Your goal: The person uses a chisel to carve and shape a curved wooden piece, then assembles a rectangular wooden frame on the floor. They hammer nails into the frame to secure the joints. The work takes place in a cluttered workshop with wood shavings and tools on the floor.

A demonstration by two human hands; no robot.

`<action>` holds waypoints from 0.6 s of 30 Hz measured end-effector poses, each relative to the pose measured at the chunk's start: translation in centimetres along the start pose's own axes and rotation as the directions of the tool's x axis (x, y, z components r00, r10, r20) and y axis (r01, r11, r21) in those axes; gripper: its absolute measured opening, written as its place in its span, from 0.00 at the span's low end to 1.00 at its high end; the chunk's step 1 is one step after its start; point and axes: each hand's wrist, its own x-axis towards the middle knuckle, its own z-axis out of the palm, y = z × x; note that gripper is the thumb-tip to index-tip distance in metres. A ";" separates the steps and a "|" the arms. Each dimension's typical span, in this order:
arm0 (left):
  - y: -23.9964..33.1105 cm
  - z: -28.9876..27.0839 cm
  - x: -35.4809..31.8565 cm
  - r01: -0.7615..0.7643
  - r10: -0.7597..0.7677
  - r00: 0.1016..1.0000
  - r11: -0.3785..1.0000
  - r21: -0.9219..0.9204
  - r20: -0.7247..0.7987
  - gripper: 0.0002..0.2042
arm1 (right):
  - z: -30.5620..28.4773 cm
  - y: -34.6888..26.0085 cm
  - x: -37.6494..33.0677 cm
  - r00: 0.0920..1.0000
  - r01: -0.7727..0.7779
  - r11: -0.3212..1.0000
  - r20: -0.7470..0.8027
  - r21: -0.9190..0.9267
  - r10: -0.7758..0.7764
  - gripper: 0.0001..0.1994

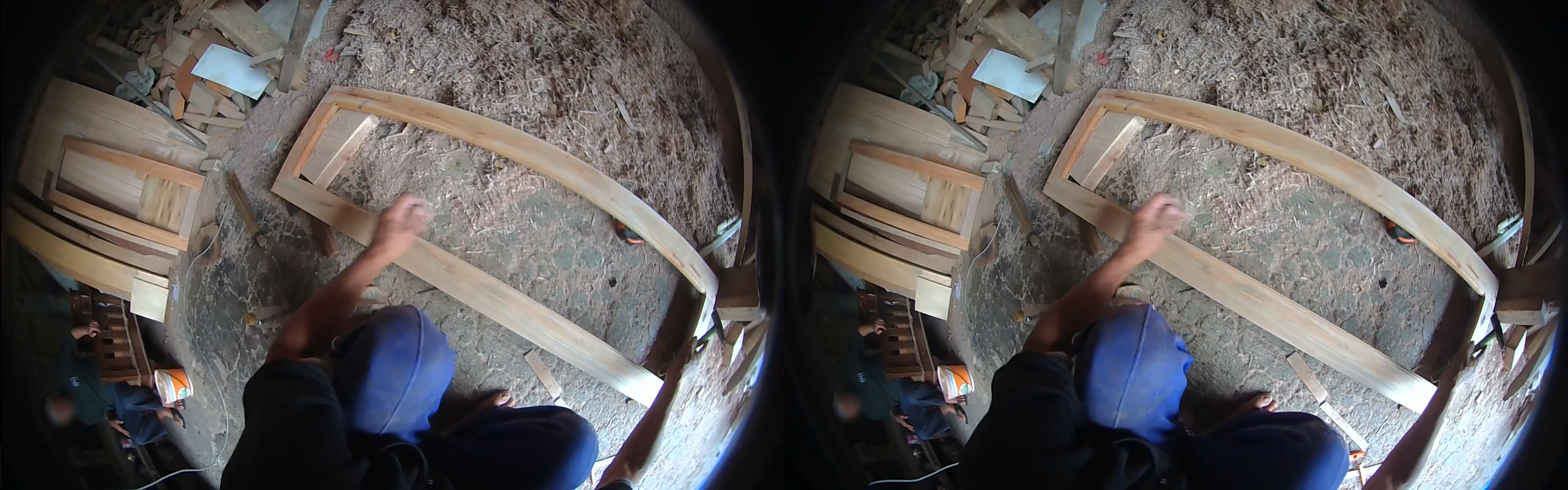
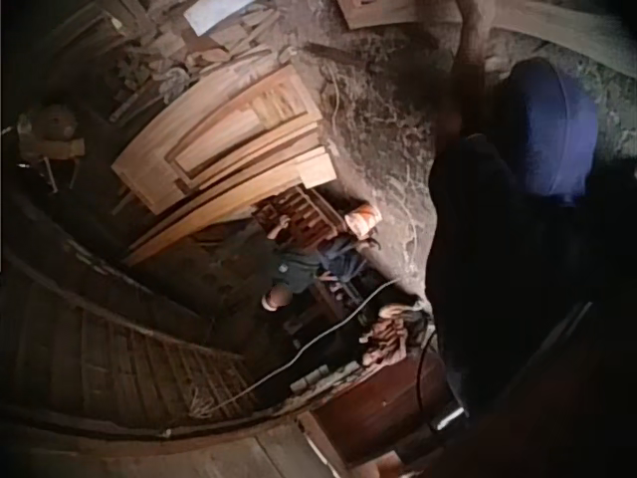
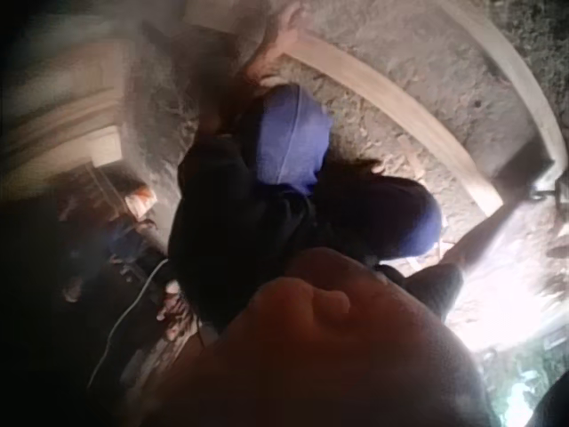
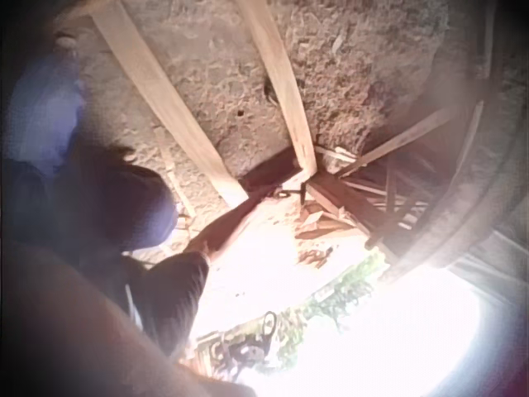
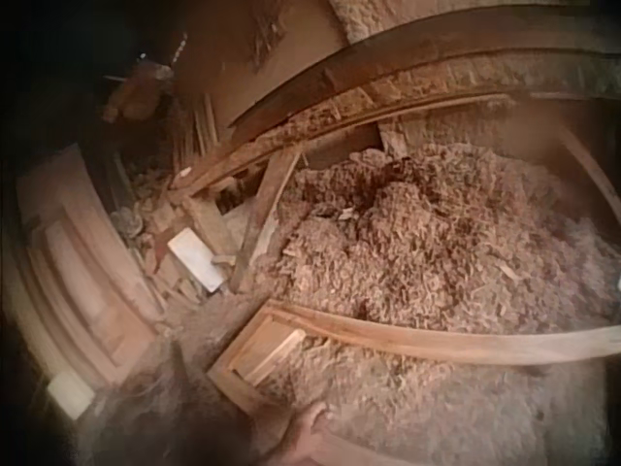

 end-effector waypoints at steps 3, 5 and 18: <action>-6.5 -9.9 -1.0 0.106 -0.155 0.946 0.978 -0.181 -0.284 0.04 | -1.7 -12.7 -0.6 0.620 -0.784 0.580 0.247 0.220 0.744 0.28; -11.1 -16.5 -0.6 0.146 -0.281 0.817 0.946 -0.291 -0.503 0.06 | -1.4 -22.2 -1.1 0.831 -0.555 0.790 0.210 0.260 0.515 0.26; -28.0 -27.5 1.9 -0.011 -0.806 0.277 0.543 -0.840 -0.524 0.25 | 4.1 -52.4 -7.0 0.562 -0.208 0.915 0.808 0.346 -0.178 0.07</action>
